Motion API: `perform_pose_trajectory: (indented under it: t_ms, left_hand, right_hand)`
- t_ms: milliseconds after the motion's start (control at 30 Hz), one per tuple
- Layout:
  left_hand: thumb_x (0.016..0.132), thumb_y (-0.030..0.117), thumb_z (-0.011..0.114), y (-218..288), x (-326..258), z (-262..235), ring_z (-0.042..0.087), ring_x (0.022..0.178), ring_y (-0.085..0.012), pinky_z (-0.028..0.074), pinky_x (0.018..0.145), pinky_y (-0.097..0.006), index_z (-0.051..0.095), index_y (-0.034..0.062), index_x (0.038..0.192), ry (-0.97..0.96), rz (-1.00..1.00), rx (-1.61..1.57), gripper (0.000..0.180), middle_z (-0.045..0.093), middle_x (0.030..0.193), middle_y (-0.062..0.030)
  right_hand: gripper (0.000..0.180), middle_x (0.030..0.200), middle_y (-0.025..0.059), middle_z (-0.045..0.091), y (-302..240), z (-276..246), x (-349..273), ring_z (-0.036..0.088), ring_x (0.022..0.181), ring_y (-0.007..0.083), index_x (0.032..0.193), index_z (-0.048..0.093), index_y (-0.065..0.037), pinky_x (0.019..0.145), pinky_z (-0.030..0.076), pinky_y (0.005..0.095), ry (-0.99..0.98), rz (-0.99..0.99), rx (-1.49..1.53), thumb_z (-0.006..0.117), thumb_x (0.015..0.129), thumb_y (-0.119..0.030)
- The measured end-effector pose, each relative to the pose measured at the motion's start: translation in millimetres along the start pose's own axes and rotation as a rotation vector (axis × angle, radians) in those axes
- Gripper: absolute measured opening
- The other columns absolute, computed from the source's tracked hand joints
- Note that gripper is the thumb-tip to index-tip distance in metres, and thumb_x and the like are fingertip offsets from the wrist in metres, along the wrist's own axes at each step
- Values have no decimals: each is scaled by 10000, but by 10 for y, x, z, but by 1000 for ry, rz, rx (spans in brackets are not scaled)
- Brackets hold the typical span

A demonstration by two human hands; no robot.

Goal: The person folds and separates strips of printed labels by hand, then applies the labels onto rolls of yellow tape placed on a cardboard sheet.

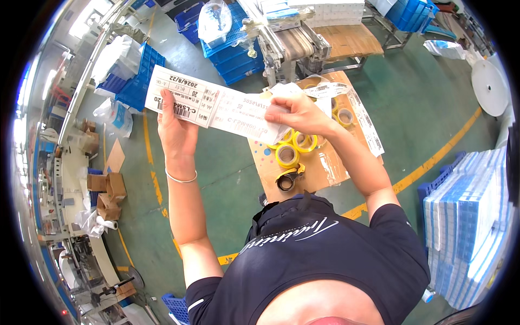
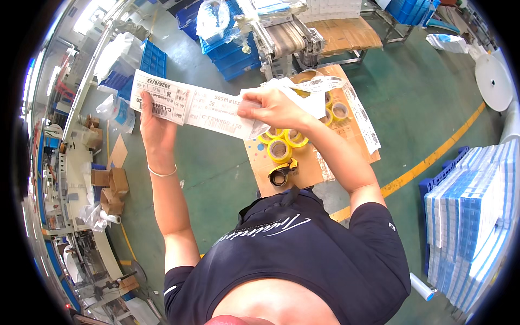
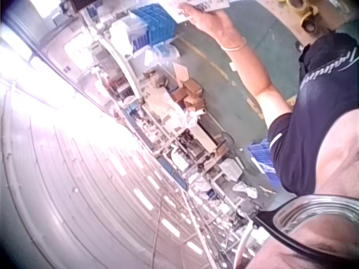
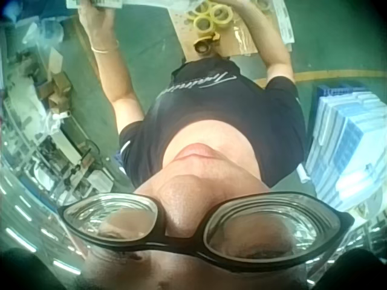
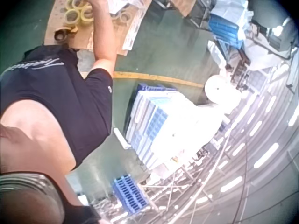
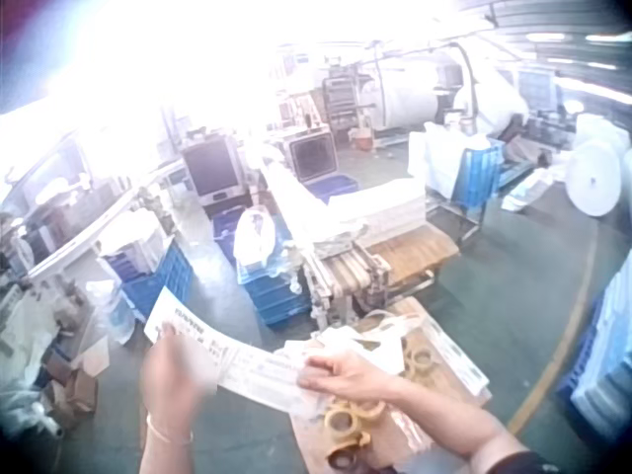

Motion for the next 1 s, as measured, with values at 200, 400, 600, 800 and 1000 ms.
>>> perform_pose_trajectory:
  t_ms: [200, 400, 600, 800, 1000]
  left_hand:
    - [959, 239, 559, -55, -25, -110, 602, 1074, -215, 504, 952, -398, 526, 35, 1217, 157, 97, -1, 331, 619, 1163, -86]
    - [961, 214, 553, 50, -9, -184, 612, 1067, -240, 514, 953, -410, 531, 22, 1205, 132, 159, 40, 311, 618, 1169, -121]
    - [973, 318, 518, 83, 116, -694, 576, 1130, -222, 464, 993, -414, 547, 69, 1243, 78, 22, -105, 368, 618, 1206, -65]
    - [975, 527, 382, -100, 105, -1374, 558, 1105, -319, 446, 980, -461, 468, -39, 1225, 286, -183, -125, 624, 564, 1216, -234]
    - [969, 430, 459, -191, 186, -1123, 542, 1170, -266, 420, 1010, -396, 470, -5, 1285, 52, -114, 440, 538, 562, 1270, -195]
  right_hand:
    - [267, 889, 65, 689, -43, -67, 9, 593, 797, 82, 996, 643, -12, 733, 479, 269, -119, 22, 23, 693, 862, -238]
    - [394, 927, 103, 682, 153, -42, 12, 599, 860, 113, 1121, 648, -29, 784, 472, 293, -158, 110, -73, 705, 845, -304]
    - [368, 835, 98, 674, 77, -107, 39, 599, 768, 118, 1050, 657, -15, 727, 473, 291, -79, 131, -113, 691, 854, -325]
    - [235, 788, 192, 651, -236, -431, 41, 641, 725, 335, 927, 669, -28, 650, 491, 370, -49, -30, -511, 697, 812, -231]
    - [216, 808, 174, 666, -581, -593, 206, 639, 792, 358, 924, 665, -42, 704, 500, 419, -307, -70, -835, 669, 825, -234]
Point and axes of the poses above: each hand's wrist, its own x-axis towards the middle knuckle, its own z-axis out of the palm, y = z × x, the point moved 1 cm from there along x, towards the middle knuckle
